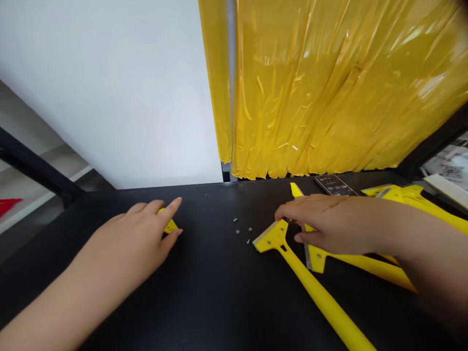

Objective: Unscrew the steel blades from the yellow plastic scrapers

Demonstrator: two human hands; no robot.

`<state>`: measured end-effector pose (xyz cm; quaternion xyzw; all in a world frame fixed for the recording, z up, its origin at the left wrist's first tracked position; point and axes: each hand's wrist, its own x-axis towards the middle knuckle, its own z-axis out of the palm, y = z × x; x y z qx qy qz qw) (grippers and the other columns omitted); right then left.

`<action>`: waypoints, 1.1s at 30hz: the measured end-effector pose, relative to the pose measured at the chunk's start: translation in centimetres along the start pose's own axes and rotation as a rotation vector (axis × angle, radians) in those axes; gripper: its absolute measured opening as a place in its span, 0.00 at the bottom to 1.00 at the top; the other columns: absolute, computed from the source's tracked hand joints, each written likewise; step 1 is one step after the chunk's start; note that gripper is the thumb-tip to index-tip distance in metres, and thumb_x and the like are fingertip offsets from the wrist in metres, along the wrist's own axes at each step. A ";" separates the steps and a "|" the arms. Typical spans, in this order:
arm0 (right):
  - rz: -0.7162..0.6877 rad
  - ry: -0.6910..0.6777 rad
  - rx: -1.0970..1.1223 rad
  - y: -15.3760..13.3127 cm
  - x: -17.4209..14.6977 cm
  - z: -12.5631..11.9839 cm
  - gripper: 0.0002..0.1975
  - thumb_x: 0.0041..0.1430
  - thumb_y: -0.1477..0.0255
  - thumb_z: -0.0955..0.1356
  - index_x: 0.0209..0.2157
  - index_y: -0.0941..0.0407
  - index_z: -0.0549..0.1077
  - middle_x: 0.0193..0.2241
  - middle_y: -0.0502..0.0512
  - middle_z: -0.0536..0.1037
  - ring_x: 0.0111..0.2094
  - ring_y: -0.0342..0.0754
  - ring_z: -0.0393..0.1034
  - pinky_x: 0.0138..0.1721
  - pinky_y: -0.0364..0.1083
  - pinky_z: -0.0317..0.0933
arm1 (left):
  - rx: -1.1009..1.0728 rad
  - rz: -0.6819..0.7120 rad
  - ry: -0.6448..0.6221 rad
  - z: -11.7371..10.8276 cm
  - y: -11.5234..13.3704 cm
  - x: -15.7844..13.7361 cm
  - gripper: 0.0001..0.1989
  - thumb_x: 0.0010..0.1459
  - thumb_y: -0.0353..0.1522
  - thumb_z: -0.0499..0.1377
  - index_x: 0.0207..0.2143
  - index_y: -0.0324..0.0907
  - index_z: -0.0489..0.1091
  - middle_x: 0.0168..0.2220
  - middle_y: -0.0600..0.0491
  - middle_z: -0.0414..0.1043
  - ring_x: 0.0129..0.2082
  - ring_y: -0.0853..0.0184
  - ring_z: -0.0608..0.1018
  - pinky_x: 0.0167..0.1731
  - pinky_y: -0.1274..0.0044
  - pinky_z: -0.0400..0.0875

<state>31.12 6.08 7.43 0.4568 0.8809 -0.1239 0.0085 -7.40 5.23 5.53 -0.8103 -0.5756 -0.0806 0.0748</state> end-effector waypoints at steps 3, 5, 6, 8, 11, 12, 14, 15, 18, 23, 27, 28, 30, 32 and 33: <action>-0.055 0.090 -0.003 0.2 1.2 -0.5 0.19 0.67 0.69 0.68 0.58 0.46 0.76 0.53 0.53 0.82 0.51 0.56 0.78 0.51 0.53 0.69 | 0.050 0.190 -0.005 -0.2 3.2 0.1 0.27 0.71 0.41 0.55 0.66 0.37 0.71 0.54 0.36 0.80 0.51 0.44 0.80 0.51 0.52 0.76; -0.108 0.154 -0.008 -0.6 2.3 -0.6 0.15 0.69 0.65 0.67 0.55 0.48 0.77 0.49 0.54 0.82 0.51 0.55 0.77 0.54 0.54 0.66 | -0.047 0.387 -0.023 -0.3 5.0 0.0 0.22 0.73 0.37 0.54 0.64 0.44 0.73 0.53 0.41 0.81 0.51 0.49 0.81 0.51 0.56 0.76; -0.128 0.174 -0.012 -1.1 2.7 -0.6 0.14 0.69 0.63 0.68 0.53 0.49 0.78 0.47 0.55 0.82 0.51 0.56 0.76 0.55 0.54 0.64 | -0.121 0.479 -0.050 -0.3 5.6 -0.1 0.20 0.73 0.36 0.54 0.62 0.47 0.75 0.51 0.43 0.81 0.50 0.51 0.81 0.51 0.59 0.77; -0.133 0.184 -0.019 -2.2 3.0 -0.3 0.14 0.68 0.59 0.69 0.49 0.50 0.78 0.44 0.55 0.82 0.49 0.57 0.76 0.54 0.55 0.64 | -0.286 0.654 -0.123 -0.4 6.2 -0.1 0.18 0.71 0.36 0.58 0.59 0.50 0.77 0.45 0.45 0.83 0.48 0.53 0.82 0.52 0.61 0.76; -0.083 0.123 -0.012 -3.3 2.3 0.4 0.20 0.61 0.55 0.74 0.51 0.49 0.78 0.45 0.53 0.83 0.47 0.58 0.78 0.48 0.54 0.68 | -0.542 0.799 -0.196 0.0 5.9 0.2 0.22 0.63 0.47 0.65 0.56 0.49 0.80 0.39 0.42 0.83 0.44 0.50 0.83 0.52 0.58 0.77; -0.065 0.095 -0.011 -3.6 2.0 0.8 0.24 0.58 0.54 0.76 0.53 0.48 0.78 0.46 0.54 0.83 0.47 0.59 0.79 0.47 0.54 0.69 | -0.613 0.814 -0.215 0.3 5.7 0.1 0.25 0.61 0.51 0.66 0.55 0.49 0.81 0.37 0.41 0.83 0.43 0.48 0.84 0.51 0.56 0.78; -0.041 0.044 -0.022 -4.1 1.6 1.4 0.28 0.54 0.56 0.78 0.54 0.49 0.77 0.46 0.56 0.83 0.48 0.62 0.79 0.46 0.55 0.70 | -0.704 0.792 -0.241 1.2 5.5 -0.6 0.27 0.60 0.55 0.65 0.53 0.50 0.82 0.37 0.40 0.83 0.43 0.46 0.84 0.51 0.55 0.79; -0.036 0.027 -0.033 -4.2 1.6 1.6 0.28 0.52 0.58 0.79 0.54 0.49 0.78 0.45 0.57 0.83 0.47 0.64 0.79 0.46 0.57 0.70 | -0.718 0.768 -0.230 1.7 5.5 -1.4 0.26 0.62 0.55 0.63 0.53 0.50 0.82 0.37 0.39 0.84 0.44 0.45 0.84 0.52 0.54 0.78; -0.049 0.004 -0.065 -4.7 1.9 2.1 0.20 0.53 0.66 0.78 0.48 0.52 0.78 0.41 0.59 0.83 0.45 0.64 0.79 0.44 0.56 0.69 | -0.670 0.548 -0.037 3.2 6.4 -4.5 0.23 0.73 0.48 0.50 0.56 0.54 0.81 0.43 0.40 0.85 0.51 0.44 0.83 0.59 0.50 0.72; -0.109 0.040 -0.069 -4.8 2.5 1.9 0.09 0.54 0.70 0.75 0.38 0.53 0.76 0.35 0.56 0.81 0.41 0.60 0.77 0.42 0.52 0.66 | -0.478 0.677 0.139 4.7 7.4 -7.4 0.27 0.77 0.38 0.40 0.69 0.54 0.68 0.42 0.44 0.87 0.48 0.49 0.85 0.58 0.53 0.74; -0.164 0.099 -0.012 -5.4 1.9 0.9 0.12 0.58 0.66 0.75 0.43 0.50 0.76 0.38 0.51 0.81 0.42 0.55 0.76 0.45 0.51 0.64 | -0.557 0.740 0.120 4.1 6.4 -4.9 0.23 0.75 0.40 0.51 0.66 0.48 0.72 0.46 0.40 0.86 0.52 0.45 0.83 0.59 0.52 0.72; -0.177 0.115 0.006 -5.6 1.7 0.6 0.13 0.59 0.65 0.75 0.45 0.49 0.75 0.39 0.49 0.81 0.43 0.54 0.76 0.46 0.50 0.63 | -0.642 0.748 0.080 3.7 6.3 -4.0 0.24 0.72 0.46 0.54 0.62 0.48 0.76 0.46 0.39 0.85 0.52 0.44 0.83 0.57 0.53 0.74; -0.201 0.171 0.051 -6.3 1.3 0.3 0.13 0.60 0.63 0.75 0.44 0.50 0.75 0.38 0.48 0.80 0.41 0.51 0.75 0.44 0.49 0.62 | -0.851 0.709 -0.031 3.0 6.6 -2.6 0.21 0.68 0.48 0.60 0.54 0.47 0.80 0.42 0.40 0.85 0.48 0.46 0.83 0.53 0.56 0.78; -0.210 0.249 0.106 -7.0 1.2 0.2 0.12 0.61 0.61 0.75 0.40 0.51 0.74 0.34 0.47 0.79 0.37 0.49 0.74 0.39 0.48 0.61 | -1.061 0.509 -0.141 2.6 7.9 -2.0 0.17 0.63 0.44 0.66 0.51 0.47 0.80 0.44 0.43 0.83 0.48 0.50 0.83 0.51 0.60 0.78; -0.208 0.295 0.136 -7.2 1.3 0.3 0.13 0.61 0.60 0.75 0.38 0.52 0.73 0.33 0.47 0.78 0.35 0.49 0.74 0.37 0.47 0.60 | -1.184 0.367 -0.195 2.6 8.7 -2.0 0.18 0.61 0.43 0.69 0.51 0.48 0.79 0.47 0.44 0.82 0.48 0.52 0.82 0.50 0.63 0.78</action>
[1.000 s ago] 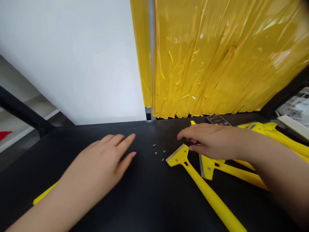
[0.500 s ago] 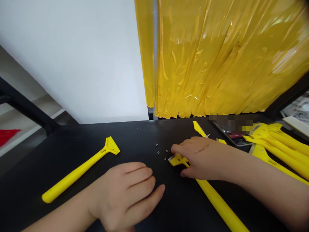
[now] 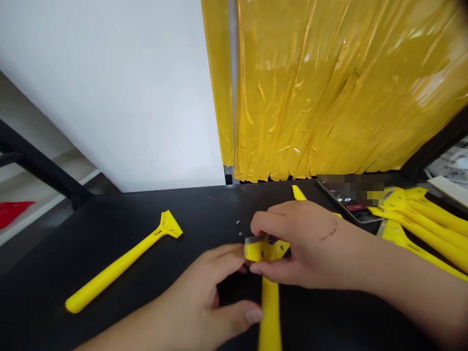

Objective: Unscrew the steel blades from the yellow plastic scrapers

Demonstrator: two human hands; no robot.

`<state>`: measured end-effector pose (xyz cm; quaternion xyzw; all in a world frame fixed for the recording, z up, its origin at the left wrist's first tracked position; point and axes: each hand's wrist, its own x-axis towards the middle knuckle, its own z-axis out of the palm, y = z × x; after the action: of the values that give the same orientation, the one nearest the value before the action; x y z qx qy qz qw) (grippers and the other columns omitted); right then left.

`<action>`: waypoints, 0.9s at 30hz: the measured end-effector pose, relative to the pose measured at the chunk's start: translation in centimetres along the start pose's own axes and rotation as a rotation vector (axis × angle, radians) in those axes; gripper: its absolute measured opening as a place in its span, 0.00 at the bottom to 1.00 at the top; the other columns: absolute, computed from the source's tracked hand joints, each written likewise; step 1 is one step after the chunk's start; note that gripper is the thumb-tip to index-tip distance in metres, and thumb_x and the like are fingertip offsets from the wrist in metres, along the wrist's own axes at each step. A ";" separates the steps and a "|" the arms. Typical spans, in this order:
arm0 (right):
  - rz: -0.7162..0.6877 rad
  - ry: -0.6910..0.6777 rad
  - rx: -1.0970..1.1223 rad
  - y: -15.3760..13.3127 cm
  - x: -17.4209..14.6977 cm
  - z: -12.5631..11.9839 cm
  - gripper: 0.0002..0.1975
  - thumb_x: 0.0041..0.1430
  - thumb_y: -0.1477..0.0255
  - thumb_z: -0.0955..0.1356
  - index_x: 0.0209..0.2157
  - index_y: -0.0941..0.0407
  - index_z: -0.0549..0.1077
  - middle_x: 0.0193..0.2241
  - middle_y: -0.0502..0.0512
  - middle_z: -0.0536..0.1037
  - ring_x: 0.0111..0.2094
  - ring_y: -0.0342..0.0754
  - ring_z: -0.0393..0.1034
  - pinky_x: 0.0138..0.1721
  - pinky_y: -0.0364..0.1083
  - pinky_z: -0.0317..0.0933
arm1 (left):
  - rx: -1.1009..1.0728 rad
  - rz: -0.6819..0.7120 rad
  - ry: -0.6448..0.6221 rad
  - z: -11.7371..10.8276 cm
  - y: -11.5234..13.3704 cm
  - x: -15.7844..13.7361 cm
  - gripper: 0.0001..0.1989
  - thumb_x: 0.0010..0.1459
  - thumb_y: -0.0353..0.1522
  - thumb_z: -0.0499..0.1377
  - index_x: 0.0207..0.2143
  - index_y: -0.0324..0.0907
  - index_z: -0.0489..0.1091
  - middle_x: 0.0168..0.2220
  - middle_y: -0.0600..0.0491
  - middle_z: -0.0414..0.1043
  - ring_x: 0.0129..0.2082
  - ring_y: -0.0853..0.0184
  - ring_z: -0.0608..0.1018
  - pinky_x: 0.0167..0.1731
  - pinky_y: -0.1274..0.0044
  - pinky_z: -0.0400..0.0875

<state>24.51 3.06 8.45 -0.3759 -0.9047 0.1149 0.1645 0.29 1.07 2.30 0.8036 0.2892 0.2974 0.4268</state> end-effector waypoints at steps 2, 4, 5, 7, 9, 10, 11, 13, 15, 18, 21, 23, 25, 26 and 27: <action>0.017 0.072 0.031 -0.1 0.2 0.6 0.14 0.63 0.59 0.75 0.37 0.53 0.71 0.31 0.47 0.77 0.33 0.48 0.73 0.34 0.47 0.59 | -0.333 -0.275 0.015 1.6 0.2 0.3 0.14 0.63 0.43 0.68 0.47 0.47 0.77 0.43 0.48 0.81 0.42 0.59 0.83 0.43 0.70 0.79; 0.035 0.144 0.065 0.2 0.5 1.1 0.12 0.66 0.61 0.73 0.42 0.53 0.72 0.35 0.49 0.78 0.36 0.48 0.74 0.36 0.47 0.62 | -0.619 -0.469 0.086 2.7 0.0 0.4 0.15 0.64 0.45 0.66 0.42 0.43 0.74 0.37 0.50 0.80 0.30 0.64 0.83 0.33 0.74 0.79; 0.029 0.200 0.098 0.4 0.6 1.2 0.10 0.68 0.63 0.71 0.46 0.54 0.72 0.38 0.51 0.80 0.40 0.49 0.75 0.40 0.47 0.65 | -0.702 -0.528 0.084 2.9 -0.2 0.5 0.16 0.65 0.46 0.65 0.40 0.42 0.72 0.31 0.51 0.79 0.24 0.67 0.80 0.28 0.76 0.77; 0.008 0.332 0.189 0.6 0.6 1.2 0.10 0.73 0.69 0.67 0.52 0.54 0.73 0.45 0.53 0.80 0.47 0.47 0.75 0.49 0.47 0.66 | -0.781 -0.585 0.106 2.7 -0.6 0.7 0.16 0.67 0.46 0.62 0.38 0.42 0.70 0.21 0.56 0.72 0.16 0.71 0.71 0.19 0.81 0.69; -0.018 0.482 0.258 0.5 0.5 0.8 0.11 0.75 0.72 0.64 0.54 0.53 0.75 0.49 0.54 0.78 0.51 0.47 0.73 0.54 0.47 0.65 | -0.807 -0.625 0.159 2.0 -0.8 0.8 0.16 0.70 0.46 0.58 0.37 0.43 0.70 0.16 0.60 0.65 0.14 0.74 0.63 0.16 0.84 0.61; -0.021 0.537 0.256 0.3 0.4 0.5 0.11 0.75 0.71 0.65 0.53 0.52 0.76 0.48 0.55 0.77 0.51 0.47 0.73 0.54 0.47 0.65 | -0.821 -0.645 0.189 1.7 -0.8 0.9 0.16 0.71 0.45 0.57 0.37 0.43 0.70 0.16 0.60 0.63 0.14 0.75 0.60 0.15 0.84 0.58; -0.020 0.573 0.237 0.1 0.2 0.2 0.10 0.74 0.70 0.66 0.52 0.51 0.77 0.46 0.54 0.76 0.49 0.48 0.72 0.52 0.48 0.65 | -0.838 -0.662 0.223 1.5 -0.8 0.9 0.16 0.72 0.45 0.56 0.37 0.43 0.70 0.17 0.60 0.63 0.14 0.75 0.58 0.15 0.84 0.57; -0.023 0.606 0.184 -0.2 -0.1 -0.2 0.06 0.73 0.68 0.68 0.49 0.49 0.77 0.42 0.52 0.76 0.43 0.47 0.73 0.46 0.47 0.66 | -0.876 -0.688 0.263 1.2 -0.7 1.0 0.16 0.72 0.45 0.57 0.35 0.43 0.70 0.17 0.60 0.62 0.14 0.75 0.56 0.15 0.84 0.55; -0.021 0.607 0.181 -0.4 -0.2 -0.3 0.02 0.73 0.68 0.69 0.45 0.49 0.74 0.36 0.48 0.77 0.36 0.44 0.72 0.40 0.46 0.66 | -0.899 -0.716 0.274 1.0 -0.5 1.1 0.17 0.71 0.45 0.58 0.33 0.43 0.69 0.17 0.60 0.61 0.14 0.76 0.54 0.15 0.84 0.55; -0.021 0.599 0.221 -0.1 -0.1 0.1 0.02 0.73 0.70 0.69 0.42 0.50 0.71 0.31 0.46 0.76 0.31 0.42 0.71 0.36 0.44 0.66 | -0.922 -0.756 0.253 0.9 -0.2 1.0 0.17 0.70 0.45 0.59 0.32 0.44 0.69 0.17 0.60 0.61 0.15 0.75 0.54 0.14 0.83 0.54; -0.069 0.535 0.247 0.3 0.3 0.6 0.03 0.72 0.72 0.68 0.40 0.52 0.71 0.30 0.46 0.74 0.30 0.41 0.69 0.36 0.43 0.66 | -0.939 -0.774 0.256 0.8 -0.5 0.8 0.17 0.69 0.46 0.59 0.34 0.43 0.71 0.18 0.59 0.62 0.15 0.76 0.54 0.14 0.83 0.52; -0.092 0.507 0.253 0.5 0.6 0.8 0.04 0.72 0.73 0.68 0.39 0.53 0.71 0.29 0.46 0.73 0.31 0.41 0.68 0.37 0.42 0.66 | -0.951 -0.779 0.257 0.7 -0.8 0.7 0.18 0.69 0.48 0.60 0.34 0.43 0.72 0.18 0.59 0.62 0.14 0.76 0.53 0.14 0.84 0.51; -0.112 0.509 0.245 0.5 0.8 0.9 0.04 0.72 0.73 0.68 0.38 0.53 0.71 0.28 0.46 0.73 0.31 0.41 0.68 0.37 0.41 0.66 | -0.972 -0.793 0.247 0.7 -1.3 0.7 0.19 0.68 0.49 0.61 0.34 0.42 0.73 0.19 0.58 0.63 0.14 0.77 0.54 0.14 0.84 0.51; -0.117 0.515 0.239 0.5 1.0 0.9 0.05 0.71 0.74 0.68 0.37 0.54 0.71 0.28 0.46 0.73 0.31 0.40 0.68 0.37 0.40 0.65 | -0.986 -0.803 0.249 0.6 -1.5 0.7 0.19 0.67 0.49 0.62 0.34 0.42 0.74 0.20 0.57 0.65 0.14 0.77 0.55 0.14 0.84 0.51; -0.121 0.525 0.235 0.4 1.1 0.8 0.06 0.71 0.74 0.67 0.37 0.54 0.71 0.28 0.46 0.73 0.30 0.40 0.68 0.35 0.39 0.65 | -1.003 -0.807 0.256 0.6 -1.7 0.8 0.19 0.65 0.48 0.64 0.34 0.41 0.74 0.22 0.56 0.67 0.14 0.78 0.57 0.14 0.84 0.51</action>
<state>23.76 4.07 7.76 -0.3165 -0.8324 0.1080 0.4419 0.85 2.14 0.78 0.2939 0.4429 0.3058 0.7899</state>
